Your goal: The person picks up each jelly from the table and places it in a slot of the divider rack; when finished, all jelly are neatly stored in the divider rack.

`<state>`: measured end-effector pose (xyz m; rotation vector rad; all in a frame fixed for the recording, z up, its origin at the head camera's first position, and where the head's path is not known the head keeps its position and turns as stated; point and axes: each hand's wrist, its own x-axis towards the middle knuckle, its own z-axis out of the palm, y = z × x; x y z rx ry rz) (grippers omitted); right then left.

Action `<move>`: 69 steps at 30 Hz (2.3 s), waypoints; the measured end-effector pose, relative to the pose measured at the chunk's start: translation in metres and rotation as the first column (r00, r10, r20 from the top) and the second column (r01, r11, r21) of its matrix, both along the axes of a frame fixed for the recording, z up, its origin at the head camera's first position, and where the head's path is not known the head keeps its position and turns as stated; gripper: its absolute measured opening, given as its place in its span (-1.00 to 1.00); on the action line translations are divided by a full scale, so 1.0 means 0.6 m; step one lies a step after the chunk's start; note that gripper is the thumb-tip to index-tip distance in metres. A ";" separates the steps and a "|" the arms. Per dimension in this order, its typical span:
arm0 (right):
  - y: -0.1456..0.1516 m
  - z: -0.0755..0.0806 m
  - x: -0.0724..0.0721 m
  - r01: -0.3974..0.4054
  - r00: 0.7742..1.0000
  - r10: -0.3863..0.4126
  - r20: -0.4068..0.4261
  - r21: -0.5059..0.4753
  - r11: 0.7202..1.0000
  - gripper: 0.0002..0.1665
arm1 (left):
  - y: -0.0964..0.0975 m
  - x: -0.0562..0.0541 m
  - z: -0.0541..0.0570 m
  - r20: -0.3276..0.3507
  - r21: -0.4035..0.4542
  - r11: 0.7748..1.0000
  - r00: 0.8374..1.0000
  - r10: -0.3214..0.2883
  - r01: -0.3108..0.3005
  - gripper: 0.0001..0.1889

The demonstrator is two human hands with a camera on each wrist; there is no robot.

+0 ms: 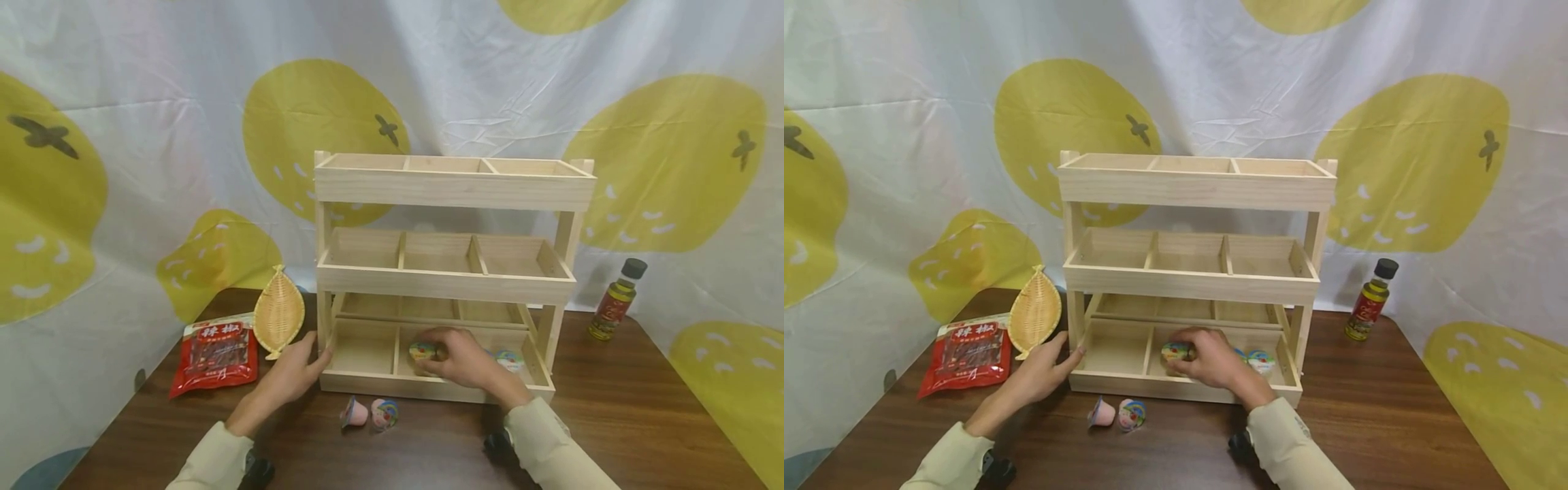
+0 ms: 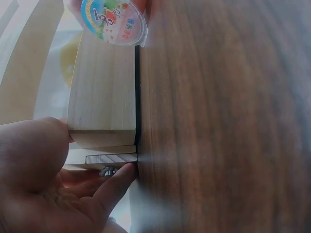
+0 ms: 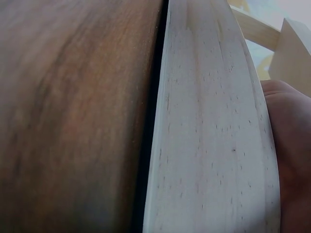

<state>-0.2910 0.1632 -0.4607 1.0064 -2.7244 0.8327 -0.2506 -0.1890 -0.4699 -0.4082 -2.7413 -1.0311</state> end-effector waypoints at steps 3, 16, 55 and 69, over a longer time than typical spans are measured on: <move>0.003 0.000 0.000 -0.015 1.000 0.015 0.009 -0.011 1.000 -0.51 | -0.001 -0.001 0.000 0.032 0.003 1.000 0.999 0.002 -0.002 -0.57; 0.008 0.004 0.000 -0.041 0.999 0.041 0.023 -0.001 0.999 -0.38 | -0.003 -0.004 -0.004 0.004 0.001 1.000 1.000 0.003 -0.003 -0.62; -0.088 0.015 0.120 -0.463 0.886 0.464 -0.013 0.043 0.885 -0.74 | -0.001 -0.008 0.000 0.009 -0.028 0.998 0.998 0.055 -0.055 -0.75; -0.086 0.016 0.122 -0.400 0.916 0.398 0.035 0.057 0.915 -0.69 | -0.002 -0.007 0.001 0.024 -0.027 0.998 0.998 0.053 -0.053 -0.74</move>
